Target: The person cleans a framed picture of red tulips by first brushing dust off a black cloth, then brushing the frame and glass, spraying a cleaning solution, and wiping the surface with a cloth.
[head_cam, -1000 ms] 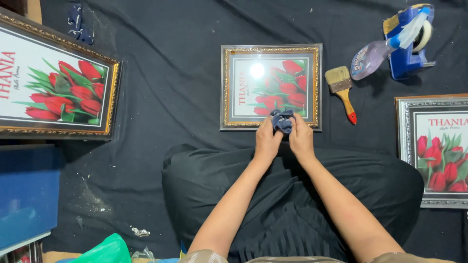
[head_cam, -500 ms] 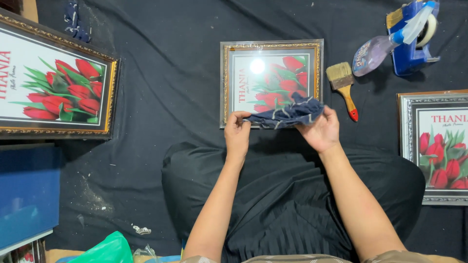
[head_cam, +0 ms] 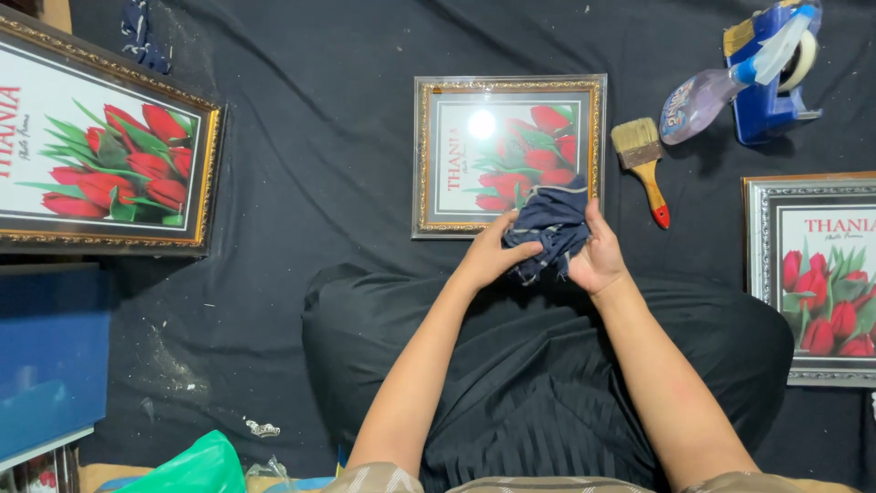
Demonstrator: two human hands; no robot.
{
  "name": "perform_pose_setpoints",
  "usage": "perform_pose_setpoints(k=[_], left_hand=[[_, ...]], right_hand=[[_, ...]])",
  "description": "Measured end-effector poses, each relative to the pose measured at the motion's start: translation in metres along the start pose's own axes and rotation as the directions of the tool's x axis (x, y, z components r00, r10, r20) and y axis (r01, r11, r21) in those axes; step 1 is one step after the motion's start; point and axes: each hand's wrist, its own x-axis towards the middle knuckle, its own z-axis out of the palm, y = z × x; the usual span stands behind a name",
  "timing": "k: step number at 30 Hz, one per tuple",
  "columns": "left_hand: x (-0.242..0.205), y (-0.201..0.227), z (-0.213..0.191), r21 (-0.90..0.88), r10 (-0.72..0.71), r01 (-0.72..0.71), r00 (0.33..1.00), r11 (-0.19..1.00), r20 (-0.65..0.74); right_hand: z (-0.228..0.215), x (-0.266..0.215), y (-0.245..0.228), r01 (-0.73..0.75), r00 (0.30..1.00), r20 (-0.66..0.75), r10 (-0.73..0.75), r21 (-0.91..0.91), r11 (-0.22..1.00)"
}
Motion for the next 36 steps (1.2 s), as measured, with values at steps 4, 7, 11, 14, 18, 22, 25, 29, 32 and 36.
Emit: perform_pose_setpoints(k=[4, 7, 11, 14, 18, 22, 25, 29, 32, 36], left_hand=[[0.013, -0.036, 0.013, -0.352, -0.143, 0.099, 0.984, 0.931, -0.103], [0.002, -0.03, -0.005, -0.506, -0.18, 0.084, 0.973, 0.858, -0.144], [0.002, -0.027, -0.004, -0.568, -0.146, 0.107, 0.989, 0.816, -0.023], [0.004, -0.033, -0.001, -0.724, -0.172, 0.092, 0.984, 0.684, -0.037], [0.006, -0.072, -0.012, -0.734, -0.276, 0.134, 0.958, 0.666, -0.077], [0.021, -0.116, -0.04, -0.208, -0.202, 0.135, 0.916, 0.969, -0.347], [0.02, -0.114, -0.072, 0.161, -0.118, 0.226, 0.857, 0.961, -0.502], [0.019, -0.145, -0.074, 0.433, -0.033, 0.317, 0.836, 0.844, -0.547], [0.016, -0.165, -0.066, 0.475, -0.002, 0.32, 0.831, 0.82, -0.557], [0.015, -0.153, -0.069, 0.483, -0.052, 0.347, 0.851, 0.804, -0.523]], right_hand=[[-0.043, 0.016, -0.026, 0.17, 0.933, -0.215, -0.291, -0.448, 0.878], [-0.049, 0.006, -0.03, 0.197, 0.743, -0.12, -0.659, -0.901, 0.386], [0.012, -0.004, -0.002, 0.422, 0.845, 0.44, -0.304, -0.898, -0.127], [0.009, 0.0, 0.029, 0.275, 0.96, 0.255, -0.12, -0.94, 0.202], [-0.025, 0.019, 0.038, 0.074, 0.988, -0.031, -0.149, -0.757, 0.65], [-0.052, 0.054, 0.001, 0.143, 0.84, -0.184, -0.511, -0.833, 0.535], [-0.069, 0.078, -0.022, 0.124, 0.629, 0.074, -0.774, -0.992, 0.006], [-0.056, 0.112, -0.004, 0.133, 0.712, 0.373, -0.595, -0.904, -0.407], [-0.042, 0.132, 0.017, 0.008, 0.77, 0.267, -0.58, -0.913, -0.409], [-0.045, 0.183, 0.034, 0.019, 0.627, 0.407, -0.664, -0.86, -0.51]])
